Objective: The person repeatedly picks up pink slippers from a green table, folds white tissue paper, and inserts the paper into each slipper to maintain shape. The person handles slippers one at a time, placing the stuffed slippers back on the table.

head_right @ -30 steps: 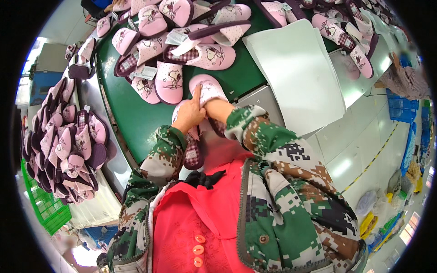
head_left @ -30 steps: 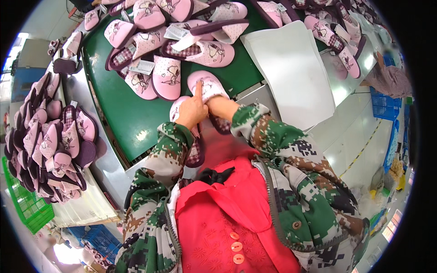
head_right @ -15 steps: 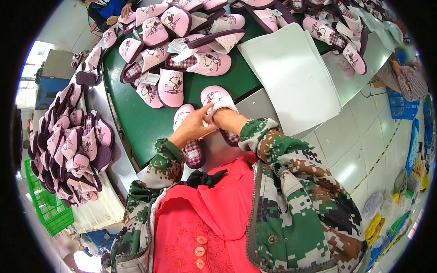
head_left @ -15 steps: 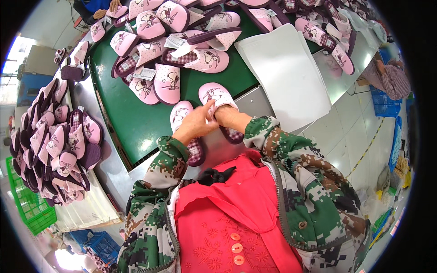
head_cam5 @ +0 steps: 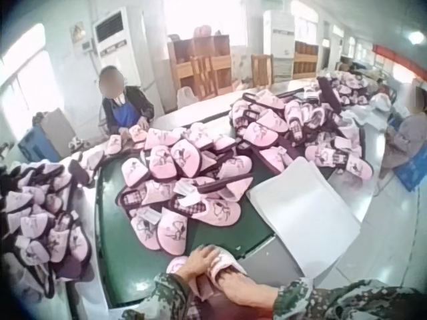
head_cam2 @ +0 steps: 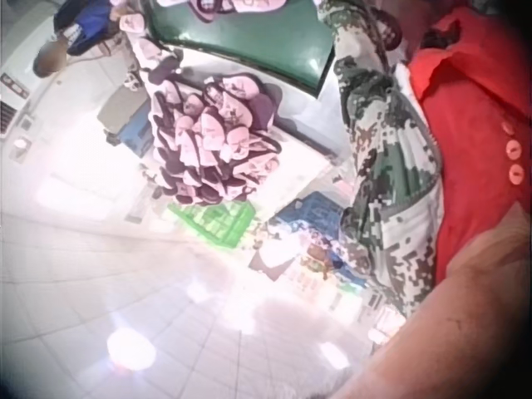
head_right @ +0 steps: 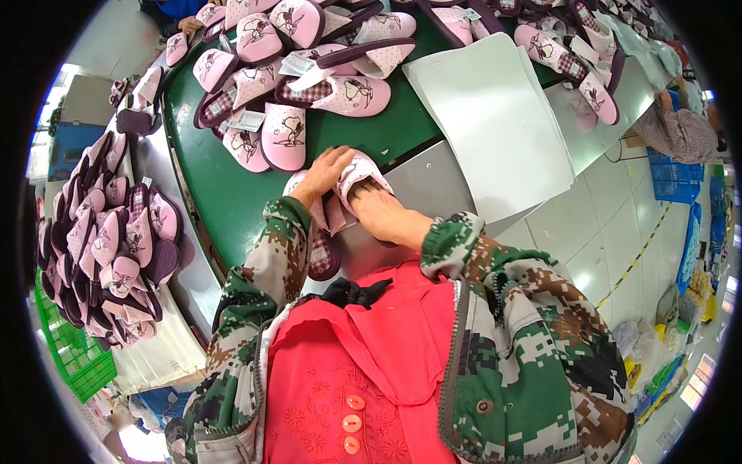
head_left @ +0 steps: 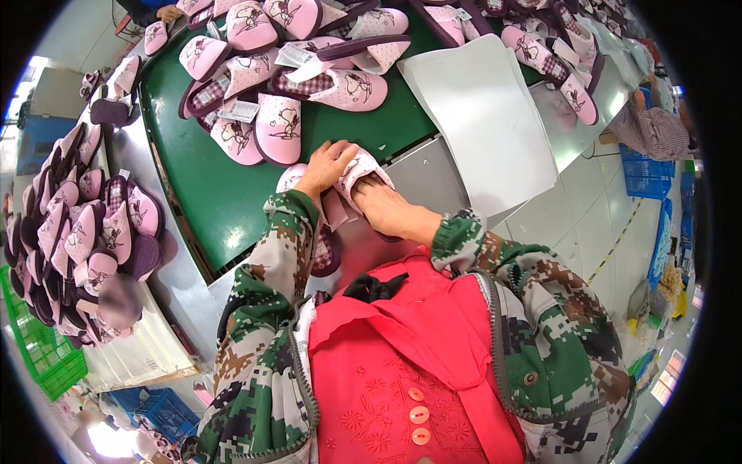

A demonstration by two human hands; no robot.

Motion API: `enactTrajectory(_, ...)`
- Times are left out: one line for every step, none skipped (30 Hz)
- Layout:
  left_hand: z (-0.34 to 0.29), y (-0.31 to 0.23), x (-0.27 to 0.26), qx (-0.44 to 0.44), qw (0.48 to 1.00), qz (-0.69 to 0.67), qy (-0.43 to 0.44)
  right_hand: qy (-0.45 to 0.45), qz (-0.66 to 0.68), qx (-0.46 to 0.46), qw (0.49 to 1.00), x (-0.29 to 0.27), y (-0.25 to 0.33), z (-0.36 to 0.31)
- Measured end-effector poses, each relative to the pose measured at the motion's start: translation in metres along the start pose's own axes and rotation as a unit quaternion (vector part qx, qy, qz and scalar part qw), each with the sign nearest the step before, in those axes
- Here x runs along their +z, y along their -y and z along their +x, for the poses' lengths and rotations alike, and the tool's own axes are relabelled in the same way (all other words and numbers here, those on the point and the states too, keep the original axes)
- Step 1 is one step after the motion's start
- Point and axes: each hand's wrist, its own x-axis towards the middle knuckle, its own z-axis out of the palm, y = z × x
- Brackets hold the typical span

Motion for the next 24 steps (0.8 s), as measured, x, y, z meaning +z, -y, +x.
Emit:
enactTrajectory(0.007, -0.011, -0.008, -0.051, 0.997, -0.038, 0.036, 0.03, 0.001, 0.028, 0.999, -0.001, -0.003, 0.006)
enactTrajectory(0.013, -0.023, -0.018, -0.103, 0.989, -0.075, 0.072, 0.059, 0.064, 0.083, 0.993, -0.002, -0.005, 0.014)
enactTrajectory(0.013, -0.025, -0.024, -0.124, 0.984, -0.103, 0.081, 0.09, 0.126, 0.129, 0.98, -0.012, 0.0, 0.026)
enactTrajectory(0.014, -0.024, -0.027, -0.142, 0.977, -0.132, 0.092, 0.119, 0.189, 0.178, 0.958, -0.026, 0.005, 0.036)
enactTrajectory(0.014, -0.023, -0.028, -0.159, 0.968, -0.162, 0.104, 0.172, 0.135, 0.157, 0.963, -0.037, 0.004, 0.044)
enactTrajectory(0.012, -0.014, -0.024, -0.167, 0.968, -0.15, 0.115, 0.223, 0.081, 0.124, 0.964, -0.048, 0.005, 0.053)
enactTrajectory(0.007, -0.004, -0.011, -0.174, 0.966, -0.142, 0.126, 0.234, 0.04, 0.1, 0.966, -0.033, -0.005, 0.058)
enactTrajectory(0.002, 0.006, 0.0, -0.181, 0.965, -0.134, 0.138, 0.244, 0.0, 0.075, 0.967, -0.016, -0.015, 0.063)
enactTrajectory(0.001, 0.011, 0.008, -0.193, 0.959, -0.146, 0.146, 0.213, 0.047, 0.109, 0.97, 0.004, -0.027, 0.068)
enactTrajectory(0.005, 0.0, 0.004, -0.226, 0.95, -0.159, 0.143, 0.185, 0.054, 0.133, 0.972, 0.022, -0.037, 0.074)
enactTrajectory(0.014, -0.02, -0.012, -0.257, 0.941, -0.17, 0.141, 0.155, 0.06, 0.158, 0.973, 0.038, -0.044, 0.081)
enactTrajectory(0.017, -0.031, -0.025, -0.293, 0.931, -0.174, 0.133, 0.172, 0.051, 0.157, 0.971, 0.033, -0.042, 0.087)
enactTrajectory(0.019, -0.034, -0.027, -0.299, 0.927, -0.192, 0.119, 0.192, 0.041, 0.156, 0.968, 0.025, -0.039, 0.091)
enactTrajectory(0.017, -0.039, -0.025, -0.276, 0.942, -0.161, 0.098, 0.158, 0.059, 0.105, 0.98, 0.039, -0.046, 0.086)
enactTrajectory(0.013, -0.047, -0.025, -0.247, 0.957, -0.128, 0.076, 0.119, 0.075, 0.054, 0.989, 0.063, -0.062, 0.077)
enactTrajectory(0.009, -0.057, -0.024, -0.22, 0.969, -0.096, 0.052, 0.082, 0.088, 0.001, 0.993, 0.035, -0.046, 0.072)
enactTrajectory(0.002, -0.067, -0.026, -0.151, 0.986, -0.065, 0.024, 0.131, 0.0, -0.049, 0.99, 0.001, -0.037, 0.06)
enactTrajectory(0.002, -0.084, -0.031, -0.073, 0.997, -0.029, -0.005, 0.118, 0.037, -0.009, 0.992, 0.0, -0.032, 0.049)
enactTrajectory(-0.003, -0.082, -0.025, -0.121, 0.991, -0.054, -0.033, 0.109, 0.074, 0.021, 0.991, 0.001, -0.025, 0.044)
enactTrajectory(-0.007, -0.079, -0.018, -0.167, 0.981, -0.079, -0.06, 0.1, 0.111, 0.052, 0.987, 0.003, -0.018, 0.04)
enactTrajectory(-0.008, -0.066, -0.006, -0.193, 0.975, -0.088, -0.067, 0.086, 0.145, 0.085, 0.982, 0.004, -0.017, 0.035)
enactTrajectory(-0.007, -0.061, -0.006, -0.2, 0.973, -0.09, -0.072, 0.014, 0.037, 0.039, 0.998, 0.007, -0.011, 0.023)
enactTrajectory(-0.011, -0.055, -0.006, -0.207, 0.971, -0.091, -0.073, -0.029, 0.031, -0.034, 0.999, 0.008, -0.007, 0.007)
enactTrajectory(-0.013, -0.052, -0.007, -0.214, 0.969, -0.092, -0.077, -0.07, 0.022, -0.108, 0.991, 0.004, -0.011, -0.007)
